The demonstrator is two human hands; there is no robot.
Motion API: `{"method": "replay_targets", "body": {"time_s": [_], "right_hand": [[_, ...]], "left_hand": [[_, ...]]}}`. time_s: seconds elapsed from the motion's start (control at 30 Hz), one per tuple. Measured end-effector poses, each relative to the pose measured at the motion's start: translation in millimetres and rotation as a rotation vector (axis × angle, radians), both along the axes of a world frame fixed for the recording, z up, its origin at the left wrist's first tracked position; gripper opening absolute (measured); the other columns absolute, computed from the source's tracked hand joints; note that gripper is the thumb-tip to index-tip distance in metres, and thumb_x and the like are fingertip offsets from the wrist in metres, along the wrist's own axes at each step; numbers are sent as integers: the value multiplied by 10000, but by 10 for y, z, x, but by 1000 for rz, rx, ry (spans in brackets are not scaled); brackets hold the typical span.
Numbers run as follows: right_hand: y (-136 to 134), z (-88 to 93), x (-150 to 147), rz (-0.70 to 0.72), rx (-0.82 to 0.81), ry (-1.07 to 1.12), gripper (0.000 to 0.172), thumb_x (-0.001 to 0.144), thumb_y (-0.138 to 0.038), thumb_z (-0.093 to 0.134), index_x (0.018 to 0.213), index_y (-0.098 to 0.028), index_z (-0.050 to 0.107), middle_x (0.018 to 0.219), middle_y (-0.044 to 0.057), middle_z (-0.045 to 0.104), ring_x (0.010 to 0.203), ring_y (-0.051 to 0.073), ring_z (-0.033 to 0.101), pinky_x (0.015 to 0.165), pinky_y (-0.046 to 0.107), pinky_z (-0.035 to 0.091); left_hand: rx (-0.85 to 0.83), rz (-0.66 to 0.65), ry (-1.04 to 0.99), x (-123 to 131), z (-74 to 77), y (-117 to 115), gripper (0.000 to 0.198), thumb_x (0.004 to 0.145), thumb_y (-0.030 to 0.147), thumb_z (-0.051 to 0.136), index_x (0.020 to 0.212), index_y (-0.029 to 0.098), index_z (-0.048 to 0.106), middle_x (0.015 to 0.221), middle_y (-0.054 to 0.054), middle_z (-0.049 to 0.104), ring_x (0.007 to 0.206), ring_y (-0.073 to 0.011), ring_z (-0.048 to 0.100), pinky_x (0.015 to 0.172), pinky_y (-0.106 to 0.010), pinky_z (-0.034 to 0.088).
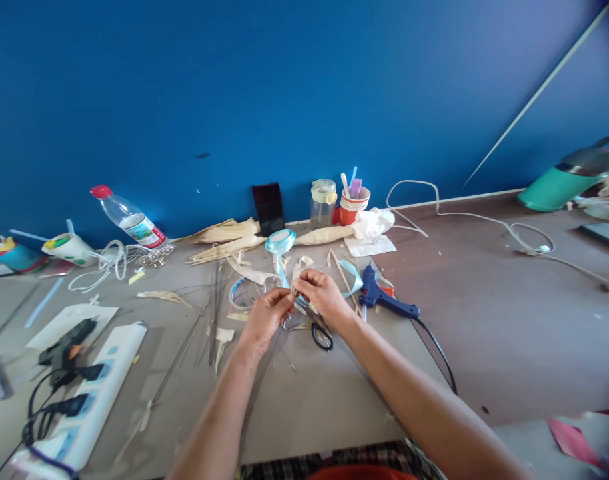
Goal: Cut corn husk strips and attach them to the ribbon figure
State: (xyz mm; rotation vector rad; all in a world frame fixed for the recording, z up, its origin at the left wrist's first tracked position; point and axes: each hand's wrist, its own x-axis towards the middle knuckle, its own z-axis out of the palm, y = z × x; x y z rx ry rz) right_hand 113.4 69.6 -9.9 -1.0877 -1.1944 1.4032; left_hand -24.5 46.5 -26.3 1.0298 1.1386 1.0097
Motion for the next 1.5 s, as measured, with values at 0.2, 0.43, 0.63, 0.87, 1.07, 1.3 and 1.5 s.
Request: {"method": "replay_targets", "body": {"time_s": [0.2, 0.43, 0.63, 0.87, 1.07, 1.3, 1.5], "right_hand": [[1, -34, -7, -1, -1, -23, 199, 685, -327, 600, 601, -163, 524, 502, -68, 419, 487, 73, 329, 480, 236, 236], [3, -51, -17, -10, -15, -24, 202, 677, -338, 607, 610, -163, 532, 497, -68, 427, 483, 75, 328, 479, 236, 236], [3, -84, -17, 0, -9, -23, 215, 684, -346, 613, 598, -168, 528, 479, -75, 395, 475, 72, 323, 480, 232, 238], [-15, -70, 0, -29, -26, -19, 247, 717, -393, 591, 647, -159, 557, 481, -64, 415, 472, 72, 334, 473, 227, 242], [-1, -53, 57, -117, -43, 29, 230, 715, -389, 599, 719, -160, 579, 510, -61, 435, 488, 79, 366, 492, 227, 277], [-26, 140, 149, -93, -4, 24, 218, 726, -377, 588, 735, -160, 584, 543, -51, 445, 489, 78, 354, 489, 235, 267], [-108, 449, 540, -51, 95, -298, 253, 768, -380, 560, 876, -163, 630, 592, -33, 500, 543, 104, 433, 518, 238, 328]], "left_hand": [[8, 13, 89, 10, 3, -2, 248, 702, 386, 674, 741, 142, 646, 543, 25, 543, 456, -59, 370, 454, -207, 237], [97, 16, 245, 20, 6, -5, 248, 751, 364, 594, 606, 163, 593, 526, 26, 525, 457, -78, 365, 458, -223, 237], [164, 36, 354, 21, 0, -14, 275, 779, 337, 546, 564, 168, 582, 495, 32, 491, 459, -84, 361, 464, -223, 242], [121, 73, 284, 29, -30, 2, 246, 759, 332, 560, 580, 166, 581, 510, 31, 505, 456, -79, 364, 459, -220, 237], [14, 113, 53, 13, -55, 34, 182, 702, 323, 629, 633, 155, 618, 501, 35, 505, 431, -61, 349, 443, -212, 214], [-4, 120, -87, 9, -20, 40, 206, 647, 329, 696, 699, 132, 666, 495, 31, 516, 415, -37, 340, 431, -195, 218], [15, 151, -141, -7, 59, 25, 220, 628, 336, 705, 632, 128, 635, 521, 23, 532, 411, -27, 317, 425, -201, 220]]}}
